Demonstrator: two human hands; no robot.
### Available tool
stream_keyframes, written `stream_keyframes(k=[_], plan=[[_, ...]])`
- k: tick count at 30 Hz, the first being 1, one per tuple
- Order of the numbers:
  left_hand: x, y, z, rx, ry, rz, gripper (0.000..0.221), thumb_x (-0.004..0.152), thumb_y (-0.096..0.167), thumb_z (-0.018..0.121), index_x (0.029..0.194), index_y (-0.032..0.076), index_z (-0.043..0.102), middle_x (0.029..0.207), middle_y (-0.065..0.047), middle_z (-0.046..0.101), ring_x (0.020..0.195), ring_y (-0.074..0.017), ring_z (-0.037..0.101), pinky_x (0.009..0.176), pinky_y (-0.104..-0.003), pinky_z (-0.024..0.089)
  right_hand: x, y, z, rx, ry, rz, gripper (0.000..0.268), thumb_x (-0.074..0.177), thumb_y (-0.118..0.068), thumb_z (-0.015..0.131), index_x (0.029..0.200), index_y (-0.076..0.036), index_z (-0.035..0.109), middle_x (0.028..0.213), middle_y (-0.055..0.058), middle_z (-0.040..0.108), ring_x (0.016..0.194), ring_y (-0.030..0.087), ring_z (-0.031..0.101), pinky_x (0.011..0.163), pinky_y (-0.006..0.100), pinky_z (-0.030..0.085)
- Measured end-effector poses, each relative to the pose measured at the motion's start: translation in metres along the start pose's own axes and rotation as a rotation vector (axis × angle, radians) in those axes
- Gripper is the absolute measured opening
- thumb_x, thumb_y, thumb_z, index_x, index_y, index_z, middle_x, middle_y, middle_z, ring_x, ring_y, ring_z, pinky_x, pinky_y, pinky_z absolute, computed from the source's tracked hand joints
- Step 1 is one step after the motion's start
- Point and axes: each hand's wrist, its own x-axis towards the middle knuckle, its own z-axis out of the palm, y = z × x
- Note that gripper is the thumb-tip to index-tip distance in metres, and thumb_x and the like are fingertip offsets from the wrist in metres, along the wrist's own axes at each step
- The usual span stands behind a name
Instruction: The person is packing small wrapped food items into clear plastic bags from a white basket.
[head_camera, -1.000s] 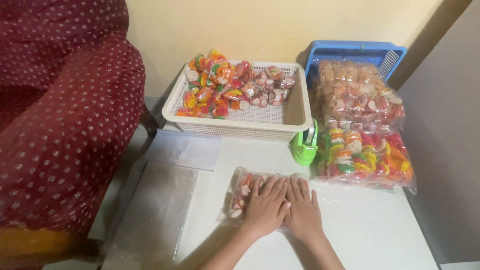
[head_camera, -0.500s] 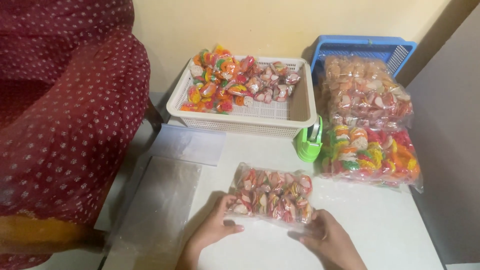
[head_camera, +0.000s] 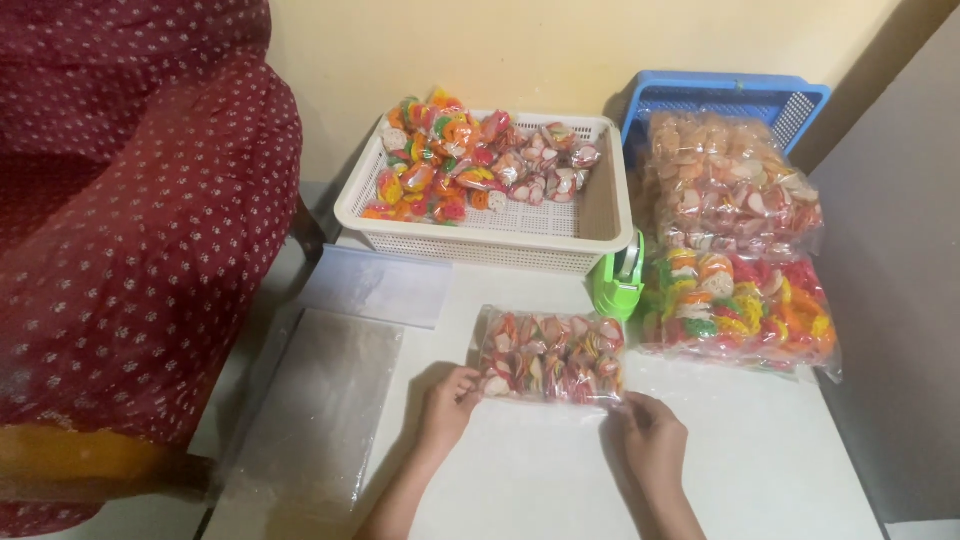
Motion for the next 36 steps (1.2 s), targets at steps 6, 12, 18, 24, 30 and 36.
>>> stream_keyframes(k=[6, 12, 18, 24, 30, 36], plan=[[0.012, -0.045, 0.029, -0.444, -0.072, -0.138, 0.015, 0.079, -0.002, 0.078, 0.092, 0.003, 0.072, 0.079, -0.009, 0.077, 0.073, -0.0167, 0.077, 0.073, -0.024, 0.056, 0.019, 0.014, 0.002, 0.207, -0.126, 0.088, 0.015, 0.091, -0.012, 0.072, 0.098, -0.005, 0.083, 0.102, 0.007, 0.084, 0.1, 0.016, 0.073, 0.097, 0.03, 0.052], [0.005, -0.027, 0.02, -0.197, -0.155, -0.033, 0.011, 0.088, 0.0, 0.065, 0.082, 0.007, 0.069, 0.08, -0.004, 0.075, 0.078, -0.0127, 0.068, 0.075, -0.023, 0.048, 0.027, 0.031, 0.008, 0.267, -0.104, 0.152, 0.017, 0.092, -0.007, 0.069, 0.102, -0.004, 0.082, 0.111, 0.01, 0.081, 0.109, 0.02, 0.071, 0.104, 0.031, 0.05], [0.012, 0.0, -0.01, -0.073, -0.158, 0.092, 0.009, 0.086, 0.008, 0.07, 0.078, 0.008, 0.074, 0.079, -0.002, 0.071, 0.08, -0.0142, 0.062, 0.077, -0.026, 0.043, -0.021, -0.127, -0.036, 0.164, -0.049, 0.339, 0.016, 0.072, -0.012, 0.055, 0.061, -0.003, 0.061, 0.092, 0.011, 0.06, 0.078, 0.024, 0.057, 0.065, 0.034, 0.045], [0.009, 0.035, -0.016, 0.012, -0.108, -0.097, 0.019, 0.096, 0.022, 0.059, 0.099, 0.01, 0.074, 0.093, -0.001, 0.077, 0.086, -0.0135, 0.066, 0.079, -0.028, 0.049, 0.035, -0.02, 0.011, 0.053, -0.079, 0.17, 0.026, 0.086, -0.015, 0.047, 0.11, -0.016, 0.056, 0.084, 0.011, 0.068, 0.078, 0.029, 0.061, 0.076, 0.04, 0.044], [0.013, 0.035, 0.009, -0.07, 0.115, 0.108, 0.047, 0.09, -0.005, 0.051, 0.134, 0.01, 0.057, 0.132, -0.008, 0.06, 0.117, -0.0238, 0.061, 0.094, -0.034, 0.052, 0.036, -0.021, 0.018, 0.14, 0.085, -0.174, 0.048, 0.089, -0.017, 0.049, 0.134, 0.0, 0.053, 0.125, 0.018, 0.058, 0.117, 0.03, 0.055, 0.096, 0.041, 0.046], [0.009, 0.164, -0.007, 0.311, -0.237, 0.179, 0.056, 0.105, 0.04, 0.046, 0.158, 0.023, 0.042, 0.17, -0.016, 0.018, 0.154, -0.0494, 0.007, 0.118, -0.072, 0.013, 0.024, -0.101, 0.011, -0.197, -0.203, -0.455, 0.061, 0.1, -0.04, 0.054, 0.154, -0.012, 0.047, 0.163, 0.025, 0.029, 0.151, 0.051, 0.022, 0.124, 0.06, 0.021]])
